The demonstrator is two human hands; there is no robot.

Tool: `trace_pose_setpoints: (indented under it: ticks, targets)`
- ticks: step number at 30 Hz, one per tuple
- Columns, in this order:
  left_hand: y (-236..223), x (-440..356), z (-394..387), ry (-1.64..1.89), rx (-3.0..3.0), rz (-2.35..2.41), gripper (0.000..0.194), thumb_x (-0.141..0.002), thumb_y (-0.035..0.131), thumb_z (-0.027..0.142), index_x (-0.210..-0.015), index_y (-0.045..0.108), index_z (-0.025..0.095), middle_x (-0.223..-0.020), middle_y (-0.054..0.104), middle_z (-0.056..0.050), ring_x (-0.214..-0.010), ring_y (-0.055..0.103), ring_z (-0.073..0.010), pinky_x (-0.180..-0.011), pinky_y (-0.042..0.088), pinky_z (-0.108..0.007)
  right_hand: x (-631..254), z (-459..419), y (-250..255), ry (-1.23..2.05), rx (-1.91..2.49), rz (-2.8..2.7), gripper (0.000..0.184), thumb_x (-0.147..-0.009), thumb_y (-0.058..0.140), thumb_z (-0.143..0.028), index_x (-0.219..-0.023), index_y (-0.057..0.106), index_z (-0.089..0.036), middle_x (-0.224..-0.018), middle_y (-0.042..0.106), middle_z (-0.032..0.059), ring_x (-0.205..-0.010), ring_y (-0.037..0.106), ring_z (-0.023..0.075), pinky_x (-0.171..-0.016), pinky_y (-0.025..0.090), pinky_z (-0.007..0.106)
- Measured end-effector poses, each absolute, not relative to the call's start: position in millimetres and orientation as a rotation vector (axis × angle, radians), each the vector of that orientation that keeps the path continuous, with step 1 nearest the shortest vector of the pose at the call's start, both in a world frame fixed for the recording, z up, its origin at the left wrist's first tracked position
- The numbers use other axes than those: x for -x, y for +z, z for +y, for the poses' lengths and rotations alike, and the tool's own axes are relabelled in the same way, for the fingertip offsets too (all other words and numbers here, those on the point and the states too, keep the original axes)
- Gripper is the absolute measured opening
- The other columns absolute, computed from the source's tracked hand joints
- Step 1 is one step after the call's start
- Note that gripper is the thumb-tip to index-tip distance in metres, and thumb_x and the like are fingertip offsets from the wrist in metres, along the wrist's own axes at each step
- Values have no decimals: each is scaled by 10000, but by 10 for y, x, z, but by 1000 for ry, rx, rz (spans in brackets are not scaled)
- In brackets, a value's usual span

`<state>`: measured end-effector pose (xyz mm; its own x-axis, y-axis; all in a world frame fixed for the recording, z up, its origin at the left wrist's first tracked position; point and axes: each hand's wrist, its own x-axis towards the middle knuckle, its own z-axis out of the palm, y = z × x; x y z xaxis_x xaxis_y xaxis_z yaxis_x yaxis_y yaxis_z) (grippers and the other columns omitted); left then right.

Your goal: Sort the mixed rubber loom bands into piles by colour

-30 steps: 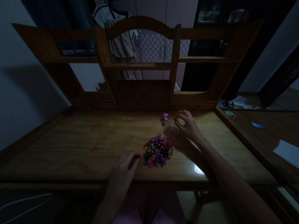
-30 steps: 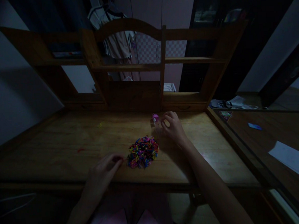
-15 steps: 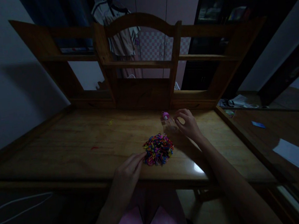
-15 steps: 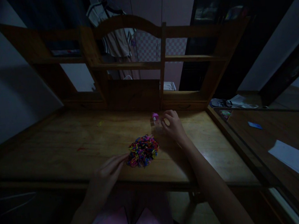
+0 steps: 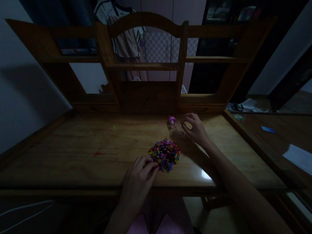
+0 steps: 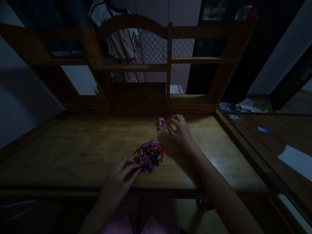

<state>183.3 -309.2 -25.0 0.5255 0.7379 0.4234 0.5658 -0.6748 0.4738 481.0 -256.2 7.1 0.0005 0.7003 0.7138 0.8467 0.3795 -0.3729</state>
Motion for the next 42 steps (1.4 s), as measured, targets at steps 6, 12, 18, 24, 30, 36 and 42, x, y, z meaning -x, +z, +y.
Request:
trace_pose_setpoints:
  ticks: [6,12,18,24,30,36,42]
  targets:
    - [-246,-1811,-3076,931,-2403,1055,139,-899,552,219,-966,671,245,-993,632,-43,-973,583,-201,-883,480,-355,-4808,-2564,68,-202,1367,-1733,88,-853,566,-190,-854,646,-226,-1006,589,90,-997,523,264,-868,455,427]
    - [-201,-1791,-3088,1013,-2179,1084,149,-912,543,279,-935,687,248,-1037,634,-33,-1001,596,-184,-892,478,-308,-4806,-2564,66,-204,1367,-1734,88,-852,567,-182,-855,644,-225,-1013,586,85,-1005,521,257,-878,452,416]
    - [-194,-1776,-3042,1005,-2090,1121,187,-905,547,364,-899,691,245,-948,679,-18,-920,634,-181,-824,498,-282,-4809,-2557,60,-217,1366,-1733,87,-844,573,-175,-857,641,-228,-1006,586,84,-998,526,260,-876,451,422]
    - [-204,-1724,-3032,1000,-2060,1169,204,-899,546,390,-930,689,247,-981,705,-11,-919,654,-184,-825,505,-282,-4820,-2558,50,-212,1359,-1737,97,-843,568,-167,-851,644,-228,-1028,583,87,-1012,522,259,-877,451,423]
    - [98,-1521,-2230,922,-2279,1163,245,-861,569,407,-921,720,223,-982,716,-43,-926,648,-216,-843,492,-332,-4816,-2546,44,-210,1362,-1737,99,-850,564,-186,-863,648,-236,-1025,585,83,-1015,522,258,-879,448,428]
    - [174,-1599,-1135,662,-2233,1153,210,-750,643,319,-829,722,140,-772,721,-65,-698,637,-174,-618,462,-262,-4847,-2556,60,-240,1366,-1703,89,-847,563,-185,-842,639,-231,-1015,581,85,-998,524,257,-869,457,424]
    - [147,-1742,-934,679,-2316,1207,208,-719,643,295,-798,736,127,-699,711,-63,-655,611,-162,-575,395,-243,-4857,-2550,63,-242,1346,-1701,97,-842,559,-181,-851,640,-233,-1008,583,84,-990,525,263,-863,457,437]
